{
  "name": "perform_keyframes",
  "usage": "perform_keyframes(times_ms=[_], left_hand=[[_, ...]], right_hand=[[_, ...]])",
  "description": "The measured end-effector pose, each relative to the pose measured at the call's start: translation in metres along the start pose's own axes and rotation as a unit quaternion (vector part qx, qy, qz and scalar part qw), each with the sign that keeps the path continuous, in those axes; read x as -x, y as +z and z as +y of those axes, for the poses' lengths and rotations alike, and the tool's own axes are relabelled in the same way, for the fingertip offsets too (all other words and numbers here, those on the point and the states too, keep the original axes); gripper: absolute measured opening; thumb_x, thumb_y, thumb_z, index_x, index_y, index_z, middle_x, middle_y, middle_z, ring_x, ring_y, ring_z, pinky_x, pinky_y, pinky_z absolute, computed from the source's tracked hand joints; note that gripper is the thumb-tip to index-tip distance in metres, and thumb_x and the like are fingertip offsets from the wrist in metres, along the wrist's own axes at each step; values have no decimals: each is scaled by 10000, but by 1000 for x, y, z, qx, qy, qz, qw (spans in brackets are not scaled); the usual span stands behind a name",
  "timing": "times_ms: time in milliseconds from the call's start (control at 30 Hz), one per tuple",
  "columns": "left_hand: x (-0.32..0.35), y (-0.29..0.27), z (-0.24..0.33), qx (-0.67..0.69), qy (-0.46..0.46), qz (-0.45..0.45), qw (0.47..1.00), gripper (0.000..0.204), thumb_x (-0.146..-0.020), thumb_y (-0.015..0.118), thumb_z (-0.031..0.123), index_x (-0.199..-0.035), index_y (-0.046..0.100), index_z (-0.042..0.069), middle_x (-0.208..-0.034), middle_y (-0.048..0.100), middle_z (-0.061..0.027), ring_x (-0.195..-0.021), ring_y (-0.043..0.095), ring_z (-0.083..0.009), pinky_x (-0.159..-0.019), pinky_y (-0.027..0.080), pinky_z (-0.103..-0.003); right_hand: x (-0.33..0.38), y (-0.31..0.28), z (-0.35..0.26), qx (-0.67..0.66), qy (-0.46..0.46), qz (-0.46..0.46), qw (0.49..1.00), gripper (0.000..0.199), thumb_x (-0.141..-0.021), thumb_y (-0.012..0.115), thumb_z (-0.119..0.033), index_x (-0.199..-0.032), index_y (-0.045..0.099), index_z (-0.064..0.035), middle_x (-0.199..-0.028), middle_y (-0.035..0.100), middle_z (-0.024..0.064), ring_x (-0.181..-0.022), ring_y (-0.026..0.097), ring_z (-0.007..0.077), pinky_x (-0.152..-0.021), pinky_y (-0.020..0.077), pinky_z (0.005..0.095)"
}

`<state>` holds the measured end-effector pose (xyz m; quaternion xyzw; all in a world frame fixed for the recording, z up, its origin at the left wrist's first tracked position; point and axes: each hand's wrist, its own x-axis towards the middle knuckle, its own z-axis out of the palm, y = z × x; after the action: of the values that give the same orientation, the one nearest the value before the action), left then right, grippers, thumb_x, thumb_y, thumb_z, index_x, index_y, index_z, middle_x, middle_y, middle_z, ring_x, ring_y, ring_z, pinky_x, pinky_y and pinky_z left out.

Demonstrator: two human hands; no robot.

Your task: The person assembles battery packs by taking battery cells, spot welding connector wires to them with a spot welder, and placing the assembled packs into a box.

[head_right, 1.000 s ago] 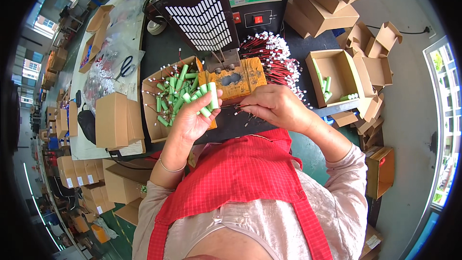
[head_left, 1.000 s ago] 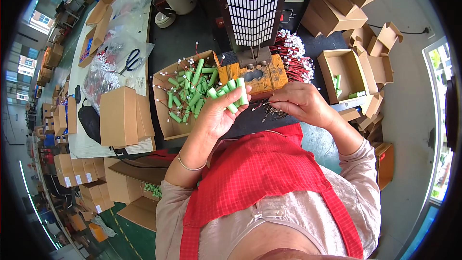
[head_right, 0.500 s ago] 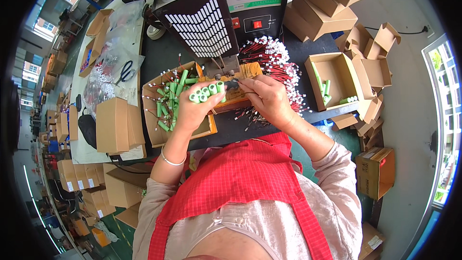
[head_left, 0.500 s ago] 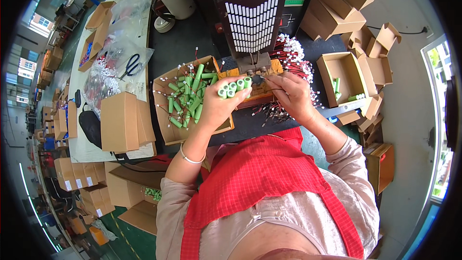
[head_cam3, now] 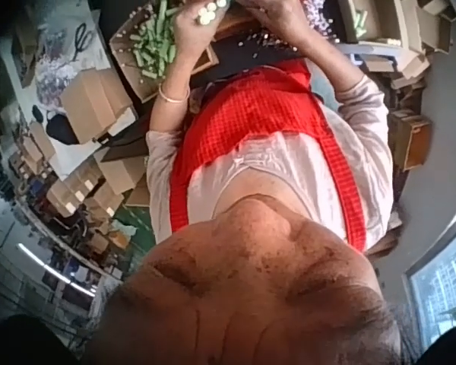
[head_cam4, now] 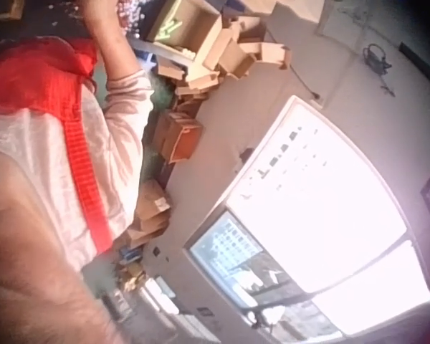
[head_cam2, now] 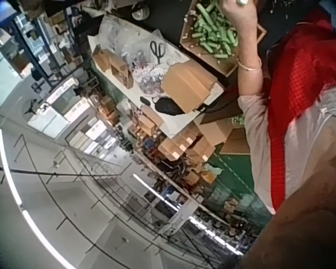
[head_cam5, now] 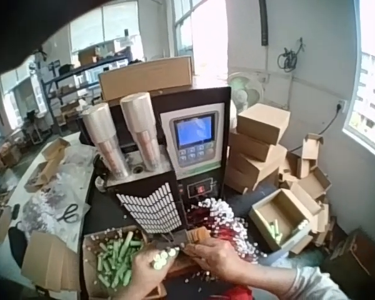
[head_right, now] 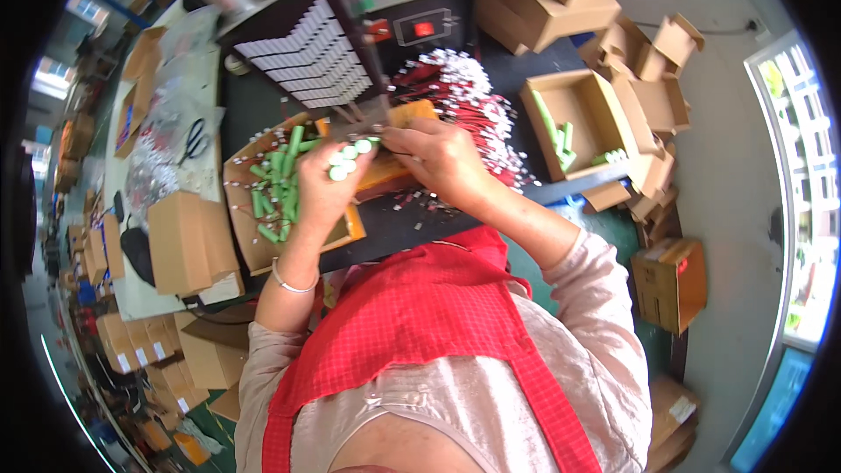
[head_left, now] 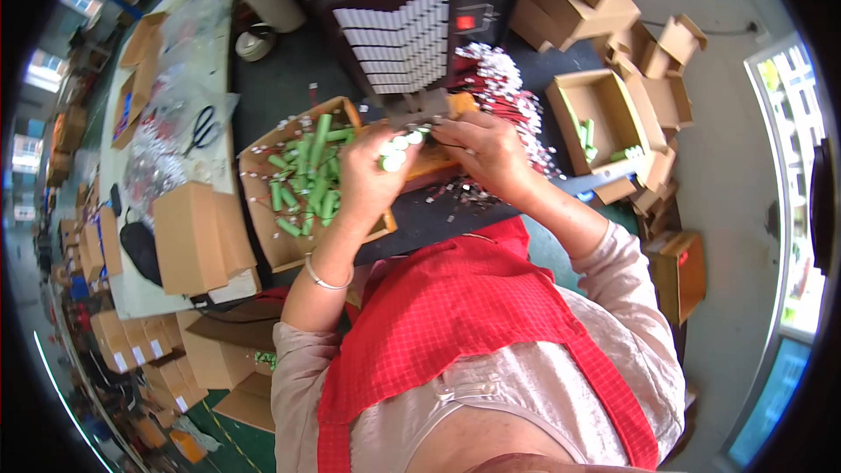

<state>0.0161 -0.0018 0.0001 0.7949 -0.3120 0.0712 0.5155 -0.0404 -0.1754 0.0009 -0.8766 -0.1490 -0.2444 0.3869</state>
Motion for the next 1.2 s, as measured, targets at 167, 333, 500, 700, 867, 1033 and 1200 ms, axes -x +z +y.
perform_keyframes(times_ms=[167,333,500,700,867,1033,1200], left_hand=[[1,4,-17,14,47,18,999,182,-688,713,28,-831,601,15,-679,577,-88,-580,566,-213,-538,444,-300],[13,-25,-7,99,-124,69,985,222,-693,738,46,-883,636,-3,-810,646,-50,-678,581,-102,-627,468,-224],[24,-67,-22,79,-110,161,978,188,-720,700,-2,-890,625,-30,-913,617,-85,-852,568,-119,-738,466,-223],[34,-81,-13,207,-241,199,927,233,-727,688,-28,-944,604,-32,-881,611,-73,-763,584,-113,-709,486,-226],[32,-67,5,346,-246,120,898,315,-759,636,-48,-1058,536,-47,-877,620,-99,-799,617,-166,-708,532,-270],[32,-35,19,464,-254,-8,848,289,-743,605,-42,-1026,562,2,-921,627,-105,-868,613,-182,-679,541,-279],[31,-3,32,525,-310,-32,792,293,-763,663,26,-1034,553,22,-964,633,-86,-801,617,-124,-617,494,-214]], right_hand=[[1,-2,1,12,-32,17,999,198,-729,645,-16,-927,641,-28,-717,567,107,-625,575,256,-563,466,328],[6,-29,31,86,4,97,992,128,-749,637,-14,-876,624,-18,-734,581,108,-641,584,245,-582,476,319],[8,-80,83,181,163,-4,970,157,-741,523,-38,-867,613,-15,-848,602,167,-781,592,345,-722,480,392],[7,-81,104,201,240,-127,941,204,-705,502,-41,-865,629,-31,-887,608,168,-821,586,330,-739,471,392],[12,-95,92,267,188,-80,942,140,-734,532,-89,-806,639,-36,-836,612,139,-792,591,313,-716,475,377],[16,-110,39,165,223,80,957,141,-755,635,-139,-802,639,-6,-732,606,137,-666,598,260,-628,476,327],[49,-88,-1,-48,279,83,956,165,-821,639,-165,-817,617,-1,-636,558,-9,-611,488,46,-556,417,222]])
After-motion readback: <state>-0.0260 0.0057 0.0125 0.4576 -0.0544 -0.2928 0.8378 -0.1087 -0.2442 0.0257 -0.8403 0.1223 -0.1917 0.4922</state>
